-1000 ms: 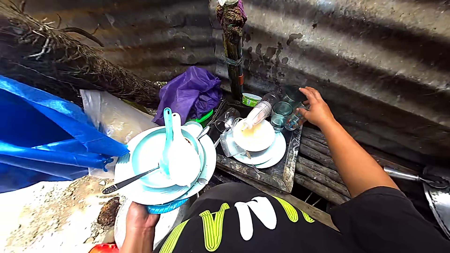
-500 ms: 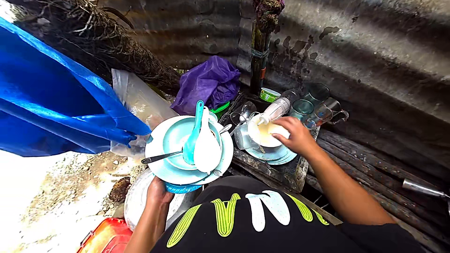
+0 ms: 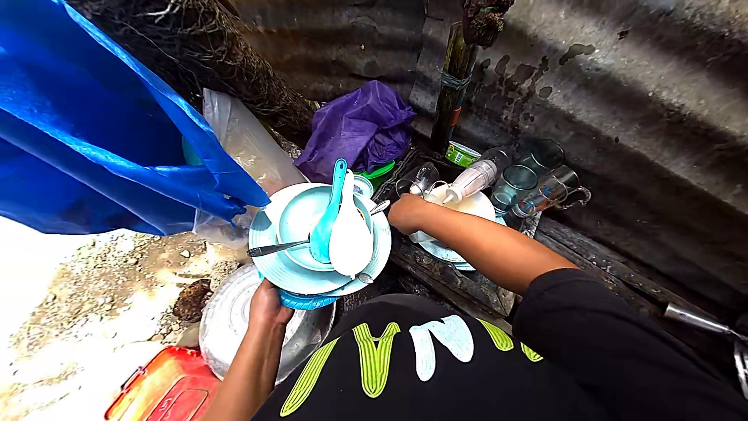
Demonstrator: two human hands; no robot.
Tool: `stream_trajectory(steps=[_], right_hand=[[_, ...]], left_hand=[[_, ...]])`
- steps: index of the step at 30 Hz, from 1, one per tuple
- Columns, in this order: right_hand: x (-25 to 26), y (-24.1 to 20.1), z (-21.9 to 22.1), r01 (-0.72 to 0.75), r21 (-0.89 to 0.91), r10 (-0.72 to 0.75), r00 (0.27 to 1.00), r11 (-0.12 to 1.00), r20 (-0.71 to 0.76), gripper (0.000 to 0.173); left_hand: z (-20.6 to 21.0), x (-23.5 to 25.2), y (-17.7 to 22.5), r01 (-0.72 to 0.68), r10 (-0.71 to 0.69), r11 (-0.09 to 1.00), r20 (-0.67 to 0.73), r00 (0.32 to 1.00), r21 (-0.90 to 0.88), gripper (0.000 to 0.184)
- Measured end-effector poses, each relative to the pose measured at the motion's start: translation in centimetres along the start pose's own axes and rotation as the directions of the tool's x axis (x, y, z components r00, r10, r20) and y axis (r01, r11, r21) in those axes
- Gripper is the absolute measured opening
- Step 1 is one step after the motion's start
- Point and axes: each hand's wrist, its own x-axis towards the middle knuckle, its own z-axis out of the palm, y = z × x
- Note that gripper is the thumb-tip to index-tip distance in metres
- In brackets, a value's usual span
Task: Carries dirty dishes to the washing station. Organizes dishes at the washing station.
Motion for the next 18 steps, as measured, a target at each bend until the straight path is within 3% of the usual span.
stream_trajectory(steps=[7, 13, 18], right_hand=[[2.7, -0.9, 3.5, 0.018, -0.153, -0.005, 0.997, 0.988, 0.082, 0.023], [3.2, -1.3, 3.7, 0.009, -0.282, 0.058, 0.972, 0.959, 0.228, 0.024], [3.5, -1.0, 3.7, -0.002, -0.217, 0.06, 0.964, 0.976, 0.258, 0.027]], left_hand=[[-1.5, 0.3, 0.9, -0.009, 0.01, 1.0, -0.033, 0.999, 0.01, 0.035], [-1.8, 0.8, 1.3, -0.015, 0.014, 0.999, -0.021, 1.0, -0.029, 0.035], [-1.7, 1.1, 1.2, -0.03, 0.03, 0.999, 0.005, 1.0, -0.016, 0.036]])
